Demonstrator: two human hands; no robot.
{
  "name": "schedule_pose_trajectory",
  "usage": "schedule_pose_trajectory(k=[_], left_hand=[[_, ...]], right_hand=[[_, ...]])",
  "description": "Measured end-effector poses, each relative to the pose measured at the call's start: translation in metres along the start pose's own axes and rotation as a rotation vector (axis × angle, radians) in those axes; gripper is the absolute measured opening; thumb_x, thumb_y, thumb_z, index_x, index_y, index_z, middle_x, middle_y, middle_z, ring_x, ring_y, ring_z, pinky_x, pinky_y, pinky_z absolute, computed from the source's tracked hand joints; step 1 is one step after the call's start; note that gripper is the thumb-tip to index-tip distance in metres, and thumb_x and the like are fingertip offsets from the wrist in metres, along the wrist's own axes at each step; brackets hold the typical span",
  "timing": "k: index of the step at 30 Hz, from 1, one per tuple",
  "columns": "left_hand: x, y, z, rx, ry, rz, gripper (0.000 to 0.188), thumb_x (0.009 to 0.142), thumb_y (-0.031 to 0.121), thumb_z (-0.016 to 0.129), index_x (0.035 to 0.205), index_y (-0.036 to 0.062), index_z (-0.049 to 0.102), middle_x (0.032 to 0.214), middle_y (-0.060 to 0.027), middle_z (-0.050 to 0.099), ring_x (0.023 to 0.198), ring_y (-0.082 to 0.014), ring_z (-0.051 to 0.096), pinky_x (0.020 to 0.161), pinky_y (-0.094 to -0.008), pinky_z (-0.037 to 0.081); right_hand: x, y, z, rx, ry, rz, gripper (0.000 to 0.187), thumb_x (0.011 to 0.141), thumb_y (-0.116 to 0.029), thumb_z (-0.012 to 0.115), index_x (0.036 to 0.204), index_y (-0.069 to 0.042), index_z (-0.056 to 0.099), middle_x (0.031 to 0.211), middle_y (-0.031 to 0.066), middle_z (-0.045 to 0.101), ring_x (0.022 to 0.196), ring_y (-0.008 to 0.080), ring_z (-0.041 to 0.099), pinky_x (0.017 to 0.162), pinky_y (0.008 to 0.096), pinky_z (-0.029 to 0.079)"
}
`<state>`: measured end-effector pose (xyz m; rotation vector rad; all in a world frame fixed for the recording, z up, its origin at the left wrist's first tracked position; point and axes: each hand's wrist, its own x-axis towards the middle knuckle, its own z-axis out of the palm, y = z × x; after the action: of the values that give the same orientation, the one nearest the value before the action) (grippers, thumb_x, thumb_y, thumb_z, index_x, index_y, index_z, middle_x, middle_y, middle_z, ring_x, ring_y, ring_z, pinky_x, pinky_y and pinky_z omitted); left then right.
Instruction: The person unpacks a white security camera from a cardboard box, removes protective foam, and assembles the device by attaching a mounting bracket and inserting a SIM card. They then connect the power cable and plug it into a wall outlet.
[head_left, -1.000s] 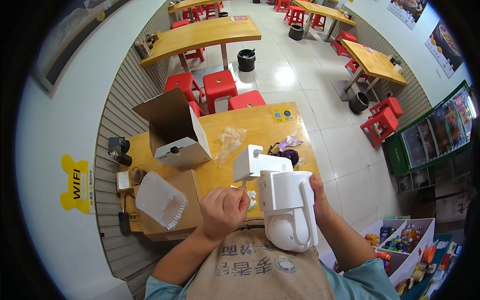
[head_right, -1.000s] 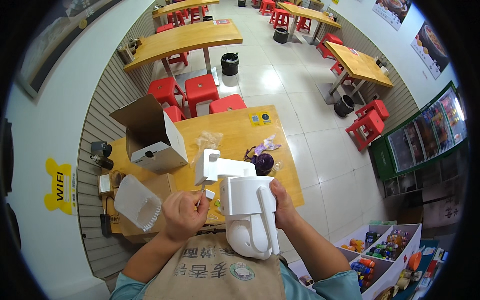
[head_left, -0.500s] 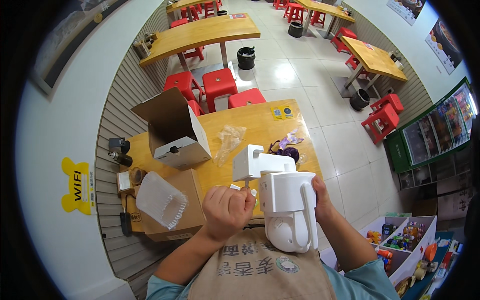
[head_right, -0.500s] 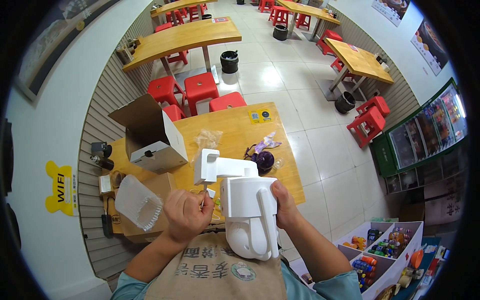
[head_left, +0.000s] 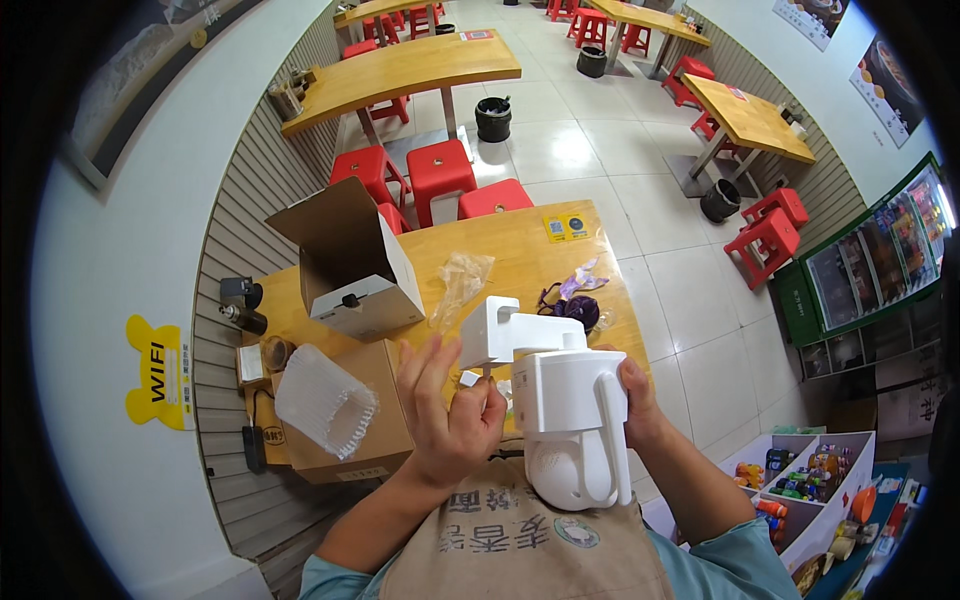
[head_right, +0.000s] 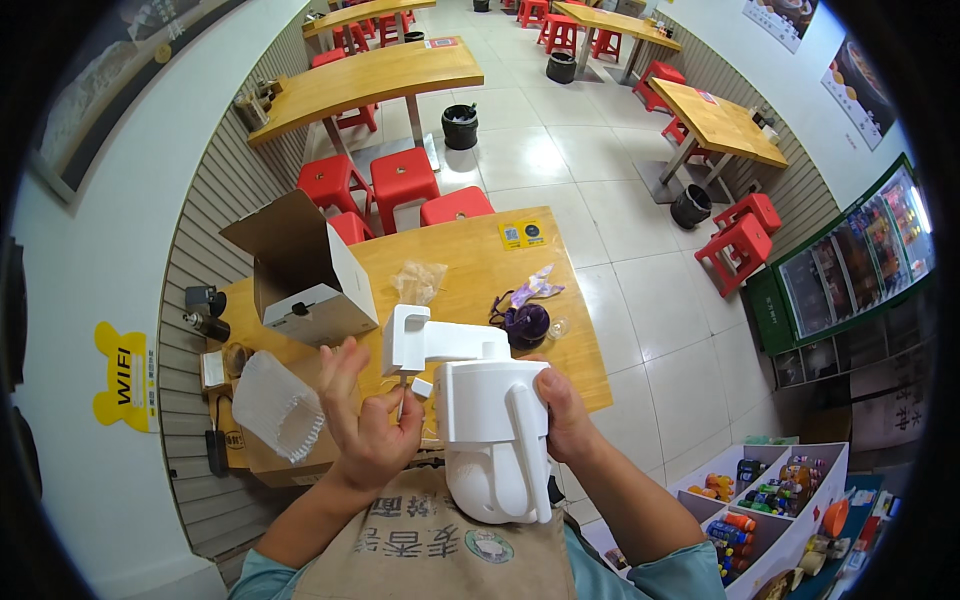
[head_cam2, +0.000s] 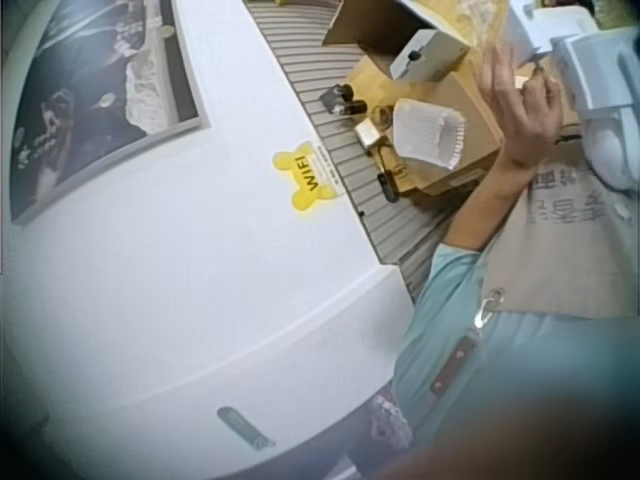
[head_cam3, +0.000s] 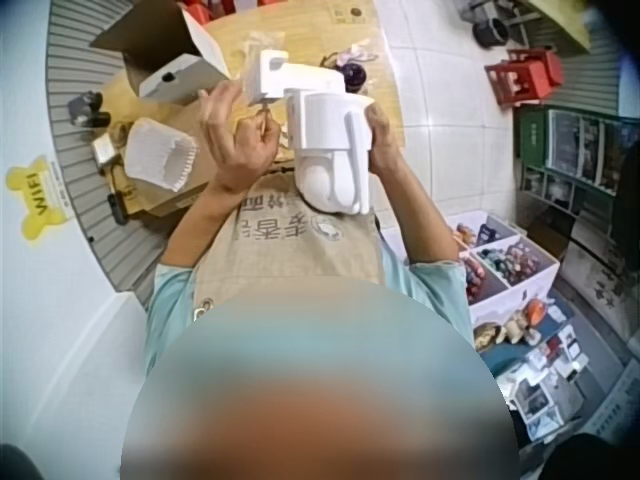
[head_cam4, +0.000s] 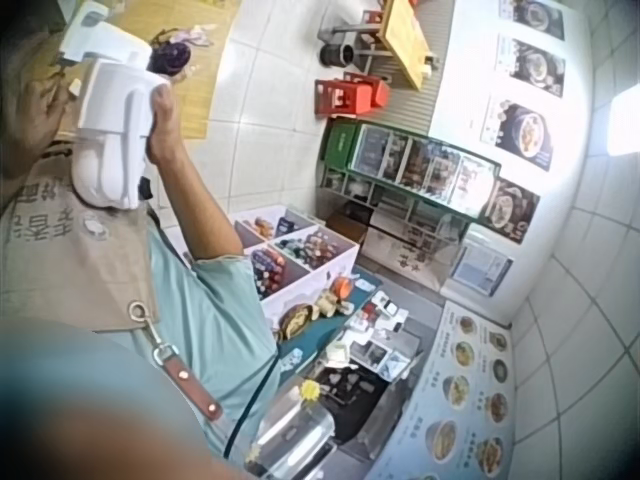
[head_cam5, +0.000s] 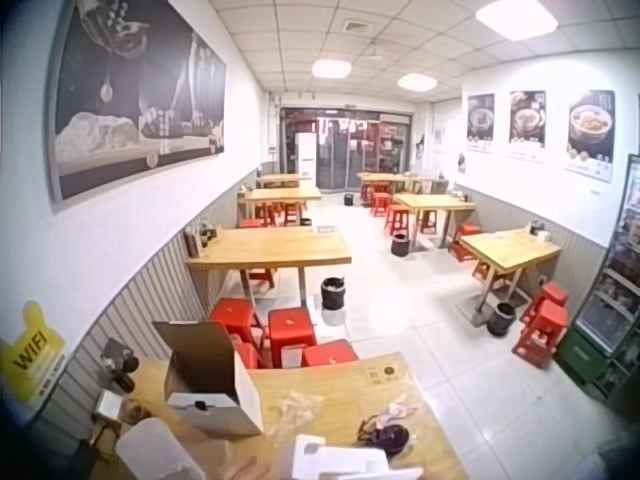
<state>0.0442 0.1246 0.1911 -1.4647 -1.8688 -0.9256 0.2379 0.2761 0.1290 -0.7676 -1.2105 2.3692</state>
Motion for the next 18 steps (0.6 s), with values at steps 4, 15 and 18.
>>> schedule_pose_trajectory(k=[4, 15, 18], left_hand=[[-0.02, -0.007, 0.009, -0.246, -0.074, -0.079, 0.023, 0.078, -0.005, 0.073, 0.086, -0.0007, 0.052, 0.132, -0.0384, 0.059, 0.118, -0.0478, 0.066, 0.095, -0.0485, 0.059], [-0.025, -0.01, 0.01, -0.299, 0.005, -0.042, 0.023, 0.078, -0.007, 0.071, 0.086, -0.0015, 0.051, 0.128, -0.0391, 0.061, 0.109, -0.0456, 0.071, 0.085, -0.0415, 0.063], [-0.025, -0.009, 0.011, -0.304, 0.01, -0.043, 0.023, 0.079, -0.007, 0.071, 0.086, -0.0016, 0.05, 0.129, -0.0389, 0.061, 0.108, -0.0458, 0.071, 0.085, -0.0416, 0.062]], right_hand=[[-0.003, -0.001, 0.008, -0.013, -0.02, -0.021, 0.065, 0.097, -0.06, 0.052, 0.129, -0.003, 0.053, 0.112, 0.0089, 0.063, 0.101, 0.0145, 0.062, 0.09, 0.0328, 0.053], [-0.008, -0.005, 0.007, -0.036, -0.05, -0.031, 0.073, 0.09, -0.063, 0.06, 0.129, -0.002, 0.052, 0.113, 0.0102, 0.061, 0.104, 0.0156, 0.062, 0.091, 0.0333, 0.052], [-0.009, -0.006, 0.007, -0.04, -0.048, -0.034, 0.076, 0.088, -0.065, 0.062, 0.129, -0.002, 0.051, 0.113, 0.0102, 0.061, 0.105, 0.0159, 0.061, 0.092, 0.0332, 0.052]])
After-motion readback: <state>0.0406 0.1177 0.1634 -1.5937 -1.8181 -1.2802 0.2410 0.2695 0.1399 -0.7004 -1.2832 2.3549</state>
